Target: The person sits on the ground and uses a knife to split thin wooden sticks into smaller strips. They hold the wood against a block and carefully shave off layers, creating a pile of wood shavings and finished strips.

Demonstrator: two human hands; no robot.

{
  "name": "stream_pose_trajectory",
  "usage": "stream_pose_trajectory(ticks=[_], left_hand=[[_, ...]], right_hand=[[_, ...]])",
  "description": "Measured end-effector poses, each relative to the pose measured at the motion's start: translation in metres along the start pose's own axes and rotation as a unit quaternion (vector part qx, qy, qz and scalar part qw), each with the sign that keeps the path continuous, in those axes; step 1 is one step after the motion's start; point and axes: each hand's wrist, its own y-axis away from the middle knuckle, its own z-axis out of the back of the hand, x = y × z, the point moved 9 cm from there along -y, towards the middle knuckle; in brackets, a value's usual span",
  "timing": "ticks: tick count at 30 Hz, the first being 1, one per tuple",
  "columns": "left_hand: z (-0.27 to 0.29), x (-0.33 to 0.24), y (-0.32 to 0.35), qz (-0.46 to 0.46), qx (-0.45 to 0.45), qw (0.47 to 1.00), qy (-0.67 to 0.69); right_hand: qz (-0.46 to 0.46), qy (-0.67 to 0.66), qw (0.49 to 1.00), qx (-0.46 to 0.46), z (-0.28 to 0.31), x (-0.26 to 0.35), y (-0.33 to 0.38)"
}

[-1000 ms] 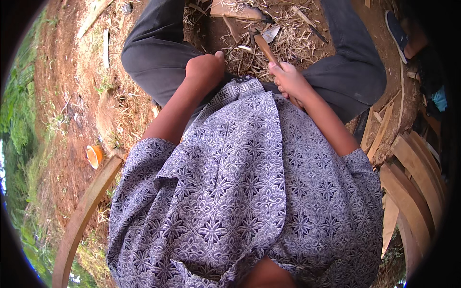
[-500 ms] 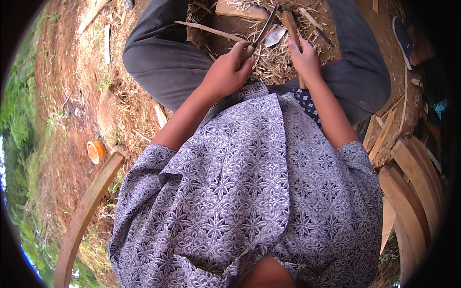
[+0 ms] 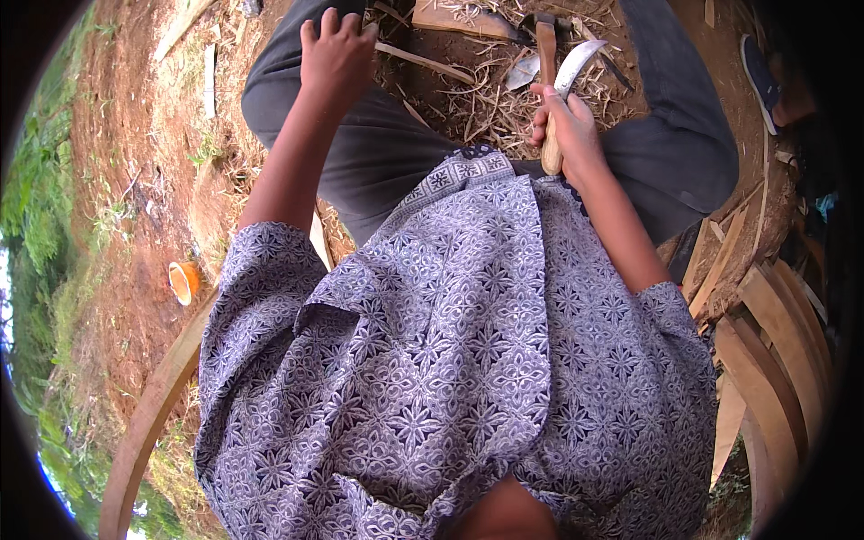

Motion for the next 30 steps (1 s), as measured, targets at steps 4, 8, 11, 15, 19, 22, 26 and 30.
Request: stream_pose_trajectory(ticks=[4,8,11,15,19,22,26,30], left_hand=[[-0.027,0.018,-0.004,-0.049,-0.007,0.998,0.028],[-0.019,0.018,0.000,-0.069,-0.050,0.993,0.078],[-0.036,0.025,0.001,-0.059,-0.044,0.995,0.064],[-0.042,0.019,-0.013,-0.025,-0.015,0.999,0.025],[-0.041,0.017,-0.019,-0.024,-0.004,0.999,0.035],[-0.025,0.019,-0.015,-0.056,0.003,0.990,0.127],[0.029,0.010,0.004,-0.090,-0.007,0.939,0.331],[0.054,-0.022,0.043,-0.008,-0.013,0.889,0.457]], right_hand=[[-0.009,0.016,1.000,0.006,-0.002,0.009,0.007],[0.006,0.017,0.999,0.031,-0.002,0.008,0.005],[0.003,0.015,1.000,0.022,-0.003,-0.001,-0.001],[0.012,0.004,1.000,0.026,0.003,0.000,-0.002],[0.009,0.010,1.000,0.028,0.002,0.001,0.000],[0.023,0.003,0.999,0.034,0.002,0.000,0.000],[0.029,-0.007,0.999,0.035,0.006,-0.003,-0.002],[0.032,0.075,0.995,0.051,-0.002,-0.006,-0.003]])
